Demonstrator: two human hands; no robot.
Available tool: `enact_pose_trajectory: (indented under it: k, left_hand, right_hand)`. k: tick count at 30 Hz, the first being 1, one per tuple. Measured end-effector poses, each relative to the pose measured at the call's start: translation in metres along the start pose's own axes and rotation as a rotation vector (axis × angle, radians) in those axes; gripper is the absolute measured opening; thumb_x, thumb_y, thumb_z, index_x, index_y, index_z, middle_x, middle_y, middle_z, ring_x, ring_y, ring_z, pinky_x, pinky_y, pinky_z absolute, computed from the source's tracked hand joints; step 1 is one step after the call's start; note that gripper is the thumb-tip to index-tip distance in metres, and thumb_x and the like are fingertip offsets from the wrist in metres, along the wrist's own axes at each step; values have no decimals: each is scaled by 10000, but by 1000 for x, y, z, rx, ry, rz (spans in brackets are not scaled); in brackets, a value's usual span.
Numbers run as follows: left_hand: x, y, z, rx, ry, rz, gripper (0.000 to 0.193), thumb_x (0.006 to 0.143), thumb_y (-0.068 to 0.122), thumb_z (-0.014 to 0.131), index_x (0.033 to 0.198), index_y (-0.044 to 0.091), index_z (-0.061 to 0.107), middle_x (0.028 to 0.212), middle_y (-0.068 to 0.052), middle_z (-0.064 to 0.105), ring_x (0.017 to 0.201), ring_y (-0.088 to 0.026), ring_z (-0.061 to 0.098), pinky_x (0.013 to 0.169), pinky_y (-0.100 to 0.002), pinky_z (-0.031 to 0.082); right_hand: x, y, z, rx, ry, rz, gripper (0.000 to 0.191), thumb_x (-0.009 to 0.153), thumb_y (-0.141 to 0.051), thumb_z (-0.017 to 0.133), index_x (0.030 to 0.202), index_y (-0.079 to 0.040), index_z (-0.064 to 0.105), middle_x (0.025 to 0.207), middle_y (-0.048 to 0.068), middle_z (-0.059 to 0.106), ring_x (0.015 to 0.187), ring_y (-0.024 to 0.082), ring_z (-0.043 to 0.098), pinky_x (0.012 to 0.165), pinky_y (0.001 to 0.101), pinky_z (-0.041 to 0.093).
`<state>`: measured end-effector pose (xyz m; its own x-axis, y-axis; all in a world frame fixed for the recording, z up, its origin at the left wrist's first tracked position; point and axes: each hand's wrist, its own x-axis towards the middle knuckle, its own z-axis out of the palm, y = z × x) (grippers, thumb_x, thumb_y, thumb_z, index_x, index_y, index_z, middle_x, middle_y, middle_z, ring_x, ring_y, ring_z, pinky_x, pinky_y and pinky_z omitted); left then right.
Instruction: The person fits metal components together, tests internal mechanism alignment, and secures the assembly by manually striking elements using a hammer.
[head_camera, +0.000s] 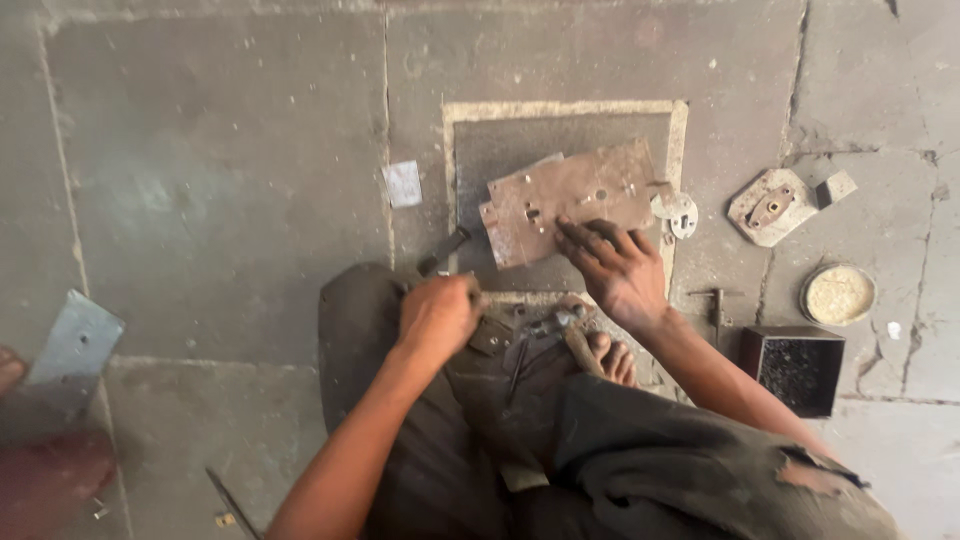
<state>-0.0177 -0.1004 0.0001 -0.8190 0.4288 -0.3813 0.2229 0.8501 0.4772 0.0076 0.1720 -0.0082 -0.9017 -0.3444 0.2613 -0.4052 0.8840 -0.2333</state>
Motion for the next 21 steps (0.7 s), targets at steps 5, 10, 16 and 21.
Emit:
enact_pose_trajectory:
  k: [5, 10, 16, 21]
  left_hand:
    - [-33, 20, 81, 125, -208, 108, 83, 793, 59, 696, 869, 49, 729, 847, -187, 739, 763, -373, 735, 656, -487, 587]
    - [-59, 32, 165, 219, -213, 183, 104, 850, 90, 647, 831, 77, 749, 777, -165, 739, 712, -322, 744, 599, -452, 589]
    - [-71, 34, 190, 356, -47, 264, 174, 871, 82, 626, 963, 3, 751, 742, -141, 748, 634, -246, 747, 522, -368, 584]
    - [-63, 45, 142, 249, -300, 210, 168, 876, 146, 631, 834, 72, 776, 794, -150, 752, 688, -302, 734, 602, -447, 577]
  right_hand:
    - [-27, -19, -29, 71, 10, 112, 382, 830, -19, 664, 1191, -116, 740, 1391, 43, 680, 1233, 265, 635, 970, 432, 554]
    - [-104, -51, -29, 435, -290, 758, 251, 950, -232, 743, 1144, -75, 728, 1138, 92, 750, 955, 205, 721, 830, 366, 603]
    - [-199, -85, 14, 609, -644, 1001, 306, 912, -281, 784, 1102, -59, 694, 984, 122, 744, 817, 196, 733, 722, 353, 599]
    - [-221, -96, 18, 578, -434, 1016, 322, 896, -257, 801, 1097, -45, 666, 900, 141, 725, 746, 211, 722, 660, 365, 577]
